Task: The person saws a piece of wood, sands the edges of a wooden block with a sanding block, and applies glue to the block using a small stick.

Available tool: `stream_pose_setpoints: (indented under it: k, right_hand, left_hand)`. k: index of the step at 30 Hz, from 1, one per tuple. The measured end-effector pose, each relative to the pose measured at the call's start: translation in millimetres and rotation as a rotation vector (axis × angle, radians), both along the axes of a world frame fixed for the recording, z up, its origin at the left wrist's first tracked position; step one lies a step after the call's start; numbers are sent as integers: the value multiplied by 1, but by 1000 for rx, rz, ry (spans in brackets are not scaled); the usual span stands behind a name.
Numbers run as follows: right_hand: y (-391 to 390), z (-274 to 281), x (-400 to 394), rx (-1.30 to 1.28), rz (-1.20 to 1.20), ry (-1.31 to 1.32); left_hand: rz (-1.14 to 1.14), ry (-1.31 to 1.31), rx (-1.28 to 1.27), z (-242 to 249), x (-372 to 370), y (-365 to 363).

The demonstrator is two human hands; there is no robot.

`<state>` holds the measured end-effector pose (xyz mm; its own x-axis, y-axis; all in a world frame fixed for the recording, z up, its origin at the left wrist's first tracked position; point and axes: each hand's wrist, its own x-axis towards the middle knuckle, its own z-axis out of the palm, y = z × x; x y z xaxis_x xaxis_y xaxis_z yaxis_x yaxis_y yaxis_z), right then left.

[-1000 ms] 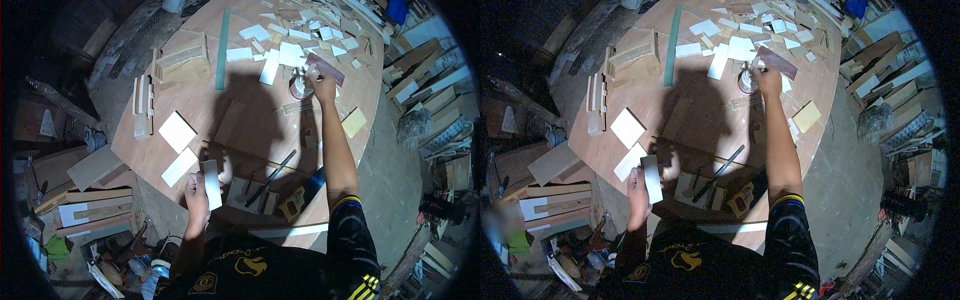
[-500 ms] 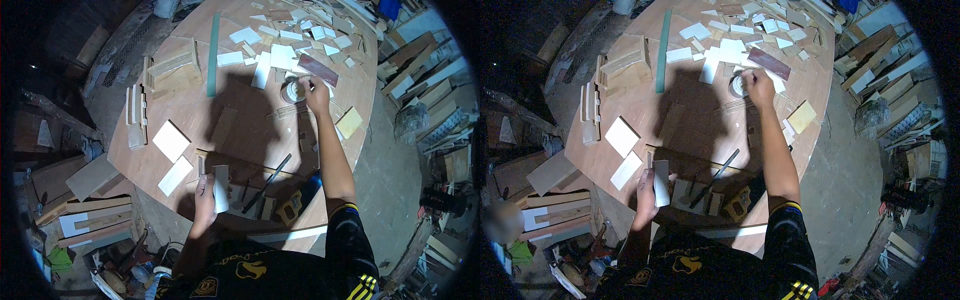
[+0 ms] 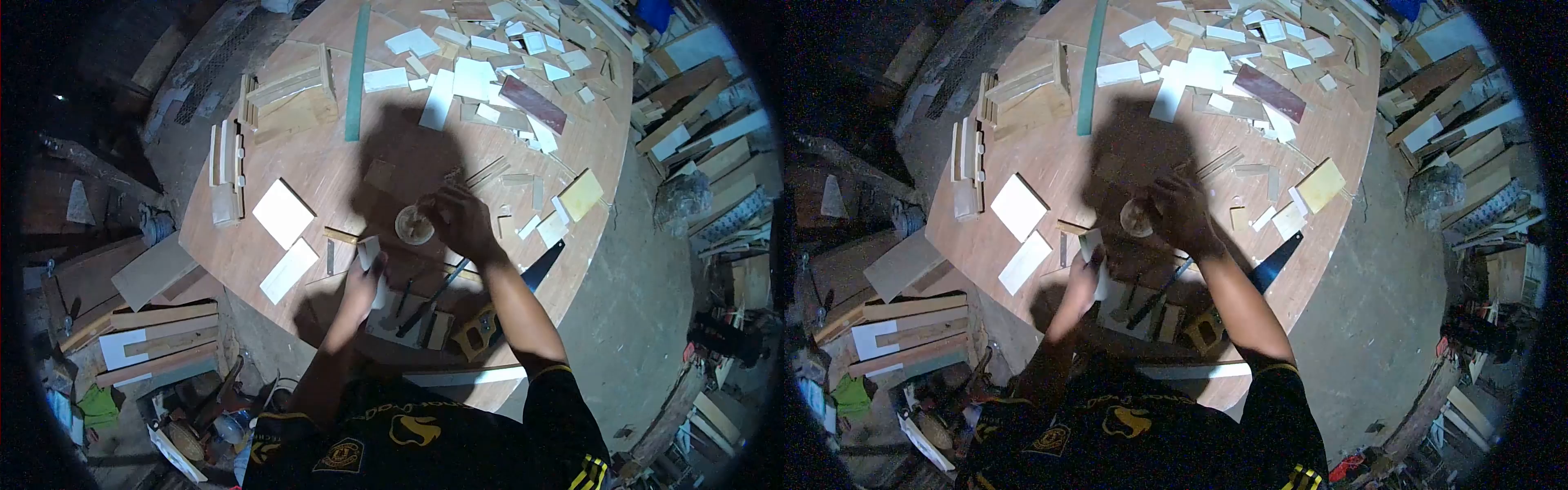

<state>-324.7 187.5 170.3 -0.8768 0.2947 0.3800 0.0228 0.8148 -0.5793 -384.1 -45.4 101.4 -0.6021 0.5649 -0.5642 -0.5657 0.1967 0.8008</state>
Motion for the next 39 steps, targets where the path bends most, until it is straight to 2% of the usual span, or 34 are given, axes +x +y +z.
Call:
stream_pose_setpoints:
  k: [1, 3, 5, 6, 9, 13, 19, 22, 24, 25, 27, 29, 31, 33, 35, 36, 39]
  right_hand:
    - [-8, -1, -1, -5, 4, 5]
    - [-20, -2, 0, -80, -23, -73]
    - [-24, 1, 1, -87, -8, -57]
    - [-26, 2, 1, -91, 5, -36]
    - [-27, 1, 7, -56, 13, -53]
    - [-33, -10, 14, -48, -46, -160]
    - [-44, -6, 6, -93, -93, -102]
    - [-45, 25, 7, -37, -134, -110]
    - [-44, 44, 9, -27, -172, -67]
    - [-43, 48, 12, -23, -174, -68]
    - [-37, 55, 18, -142, -254, -26]
    - [-30, 60, 28, -184, -293, -64]
    - [-25, 55, 40, -431, -417, 24]
    - [-22, 53, 51, -573, -474, 153]
    - [-22, 61, 68, -728, -603, 179]
    - [-20, 61, 78, -905, -621, 264]
    - [-31, 71, 105, -1342, -617, 436]
  left_hand:
    - [-22, 109, -9, -10, -3, 4]
    - [0, 130, 61, 0, -9, 19]
    - [220, -269, 181, 1, -16, 32]
    - [219, -299, 278, 17, -16, 38]
    - [159, -390, 292, -20, -24, 38]
    - [51, -346, 399, -48, -20, 33]
    - [175, -333, 325, -50, -14, 38]
    - [215, -304, 223, -35, -14, 41]
    - [114, -331, 459, -40, -14, 40]
    - [112, -333, 462, -41, -14, 38]
    - [165, -372, 320, -34, -19, 33]
    - [145, -335, 346, -34, -23, 24]
    - [250, -295, 300, -39, -23, 10]
    - [260, -200, 227, -28, -23, -5]
    - [322, -321, 233, -15, -23, -21]
    - [278, -381, 349, -11, -23, -33]
    - [364, -372, 316, 23, -14, -43]
